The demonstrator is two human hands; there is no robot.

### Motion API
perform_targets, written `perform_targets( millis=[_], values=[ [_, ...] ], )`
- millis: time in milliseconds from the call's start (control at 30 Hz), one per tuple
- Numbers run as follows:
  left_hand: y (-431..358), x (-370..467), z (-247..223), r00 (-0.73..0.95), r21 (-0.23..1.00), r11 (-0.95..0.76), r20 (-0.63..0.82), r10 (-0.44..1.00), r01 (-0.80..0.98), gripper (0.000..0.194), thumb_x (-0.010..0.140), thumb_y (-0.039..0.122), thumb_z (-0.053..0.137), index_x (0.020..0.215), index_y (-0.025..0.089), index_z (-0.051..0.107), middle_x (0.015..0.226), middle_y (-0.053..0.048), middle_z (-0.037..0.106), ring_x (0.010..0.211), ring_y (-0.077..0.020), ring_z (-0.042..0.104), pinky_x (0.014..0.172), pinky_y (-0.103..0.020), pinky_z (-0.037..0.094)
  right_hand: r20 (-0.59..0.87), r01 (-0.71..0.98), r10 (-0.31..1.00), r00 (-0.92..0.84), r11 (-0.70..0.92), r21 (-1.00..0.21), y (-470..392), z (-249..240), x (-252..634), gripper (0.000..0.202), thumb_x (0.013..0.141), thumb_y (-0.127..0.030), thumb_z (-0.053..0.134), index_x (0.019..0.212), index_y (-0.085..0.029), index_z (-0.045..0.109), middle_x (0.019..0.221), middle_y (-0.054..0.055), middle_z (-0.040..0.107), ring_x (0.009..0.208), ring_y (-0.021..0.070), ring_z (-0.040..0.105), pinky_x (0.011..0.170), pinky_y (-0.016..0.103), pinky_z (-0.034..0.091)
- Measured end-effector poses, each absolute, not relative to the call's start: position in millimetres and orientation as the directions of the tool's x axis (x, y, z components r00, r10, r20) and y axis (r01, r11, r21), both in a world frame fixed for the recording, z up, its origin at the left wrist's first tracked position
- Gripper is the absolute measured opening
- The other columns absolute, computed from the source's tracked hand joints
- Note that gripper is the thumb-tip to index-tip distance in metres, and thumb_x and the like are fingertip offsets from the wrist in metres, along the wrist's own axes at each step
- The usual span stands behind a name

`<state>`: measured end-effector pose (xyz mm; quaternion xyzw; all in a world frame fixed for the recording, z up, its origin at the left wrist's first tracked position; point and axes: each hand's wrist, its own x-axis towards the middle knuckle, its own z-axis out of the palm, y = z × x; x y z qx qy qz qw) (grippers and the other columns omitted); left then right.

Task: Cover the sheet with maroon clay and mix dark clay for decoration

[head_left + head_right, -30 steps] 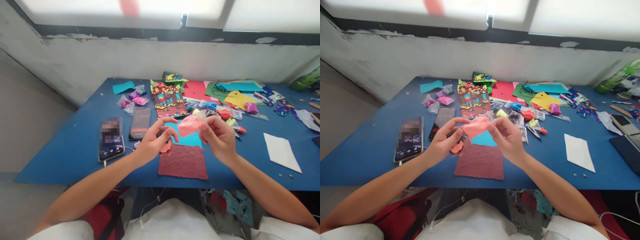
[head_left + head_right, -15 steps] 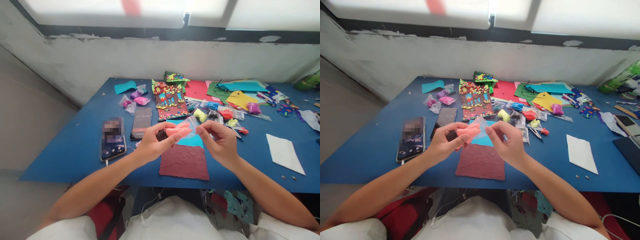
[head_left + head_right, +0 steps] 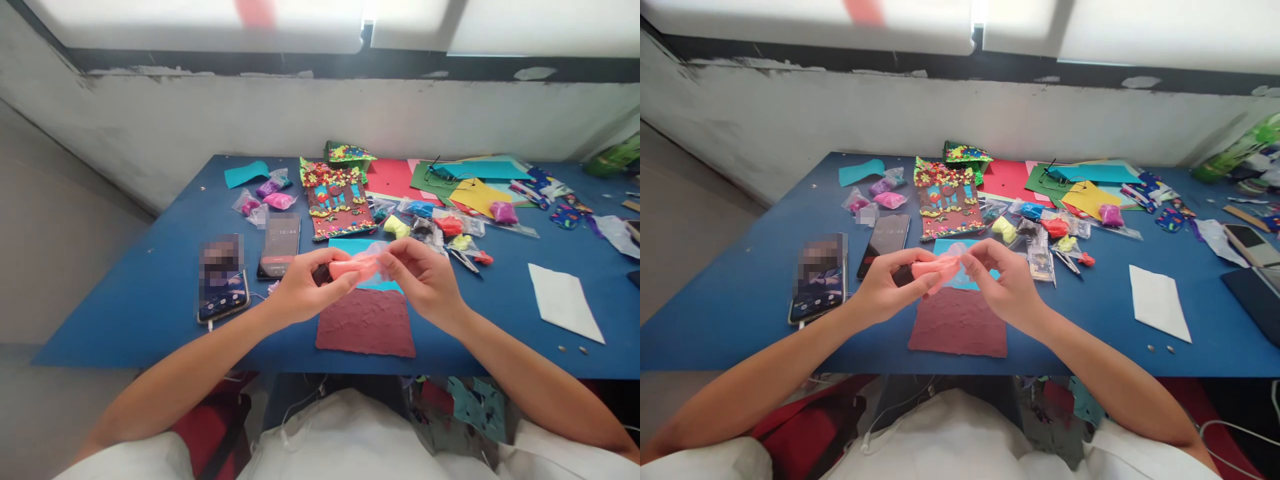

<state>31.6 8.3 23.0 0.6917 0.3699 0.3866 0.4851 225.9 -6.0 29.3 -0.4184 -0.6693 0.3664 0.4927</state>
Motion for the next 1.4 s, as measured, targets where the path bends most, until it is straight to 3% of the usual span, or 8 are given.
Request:
perform_targets(
  millis=[267, 467, 633, 800, 933, 1067, 1400],
  values=[
    [9.8, 30.9, 25.5, 0.442, 0.974, -0.198, 0.132, 0.887, 0.106, 0.023, 0.080, 0.035, 0.068, 0.084, 0.013, 0.065, 0.060, 0.003, 0.056, 0.051, -0.0073, 0.049, 0.045, -0.018, 0.036, 0.407, 0.266, 0.898, -0.169, 0.439, -0.858, -9.2, 30.2, 224.9, 0.033, 0.091, -0.049, 0.056, 0.076, -0.020, 0.054, 0.061, -0.003, 0.053, 0.052, 0.0092, 0.050, 0.048, 0.022, 0.040],
    [8.2, 32.4, 29.5, 0.491, 0.990, -0.120, 0.071, 0.869, 0.069, 0.022, 0.081, 0.036, 0.068, 0.079, 0.014, 0.065, 0.059, 0.004, 0.058, 0.049, -0.0055, 0.049, 0.044, -0.016, 0.037, 0.369, 0.251, 0.914, -0.169, 0.402, -0.880, -8.9, 28.9, 224.6, 0.027, 0.091, -0.042, 0.055, 0.073, -0.021, 0.048, 0.060, -0.004, 0.048, 0.050, 0.0082, 0.044, 0.045, 0.022, 0.035],
    [8.8, 32.5, 31.0, 0.573, 0.995, -0.019, -0.041, 0.818, 0.098, 0.023, 0.081, 0.037, 0.067, 0.076, 0.015, 0.063, 0.056, 0.004, 0.057, 0.047, -0.0059, 0.050, 0.043, -0.015, 0.039, 0.295, 0.292, 0.882, -0.367, 0.410, -0.864, -2.9, 33.3, 231.3, 0.038, 0.093, -0.045, 0.050, 0.064, -0.021, 0.044, 0.056, -0.006, 0.038, 0.049, 0.0073, 0.032, 0.046, 0.023, 0.027],
    [11.0, 33.4, 31.2, 0.621, 0.993, 0.020, -0.088, 0.779, 0.115, 0.024, 0.081, 0.038, 0.067, 0.076, 0.015, 0.063, 0.057, 0.004, 0.058, 0.046, -0.0055, 0.050, 0.041, -0.015, 0.037, 0.293, 0.251, 0.876, -0.384, 0.404, -0.880, -3.0, 36.7, 233.6, 0.049, 0.094, -0.049, 0.051, 0.057, -0.020, 0.036, 0.055, -0.006, 0.027, 0.050, 0.0080, 0.023, 0.047, 0.025, 0.023],
    [11.3, 32.5, 31.8, 0.626, 0.996, 0.014, -0.067, 0.777, 0.090, 0.022, 0.080, 0.036, 0.068, 0.078, 0.015, 0.064, 0.058, 0.004, 0.059, 0.047, -0.0055, 0.051, 0.042, -0.014, 0.038, 0.277, 0.241, 0.867, -0.414, 0.398, -0.885, -2.9, 36.6, 234.8, 0.050, 0.094, -0.055, 0.048, 0.060, -0.021, 0.037, 0.056, -0.006, 0.028, 0.050, 0.0079, 0.024, 0.046, 0.024, 0.023],
    [12.4, 30.9, 31.6, 0.513, 1.000, -0.001, -0.004, 0.859, 0.010, 0.024, 0.080, 0.039, 0.070, 0.079, 0.016, 0.065, 0.057, 0.005, 0.056, 0.047, -0.0048, 0.049, 0.042, -0.014, 0.038, 0.280, 0.340, 0.846, -0.453, 0.454, -0.824, 0.4, 34.1, 236.3, 0.052, 0.094, -0.064, 0.038, 0.066, -0.021, 0.042, 0.057, -0.005, 0.036, 0.050, 0.0080, 0.031, 0.046, 0.023, 0.025],
    [12.1, 30.0, 32.6, 0.502, 1.000, -0.029, 0.022, 0.864, 0.007, 0.031, 0.079, 0.046, 0.070, 0.089, 0.016, 0.070, 0.060, 0.004, 0.056, 0.047, -0.0066, 0.051, 0.040, -0.016, 0.038, 0.445, 0.344, 0.812, -0.377, 0.569, -0.747, -5.8, 27.5, 228.7, 0.050, 0.098, -0.052, 0.041, 0.058, -0.021, 0.040, 0.049, -0.007, 0.031, 0.044, 0.0072, 0.027, 0.044, 0.023, 0.026]
  ],
)
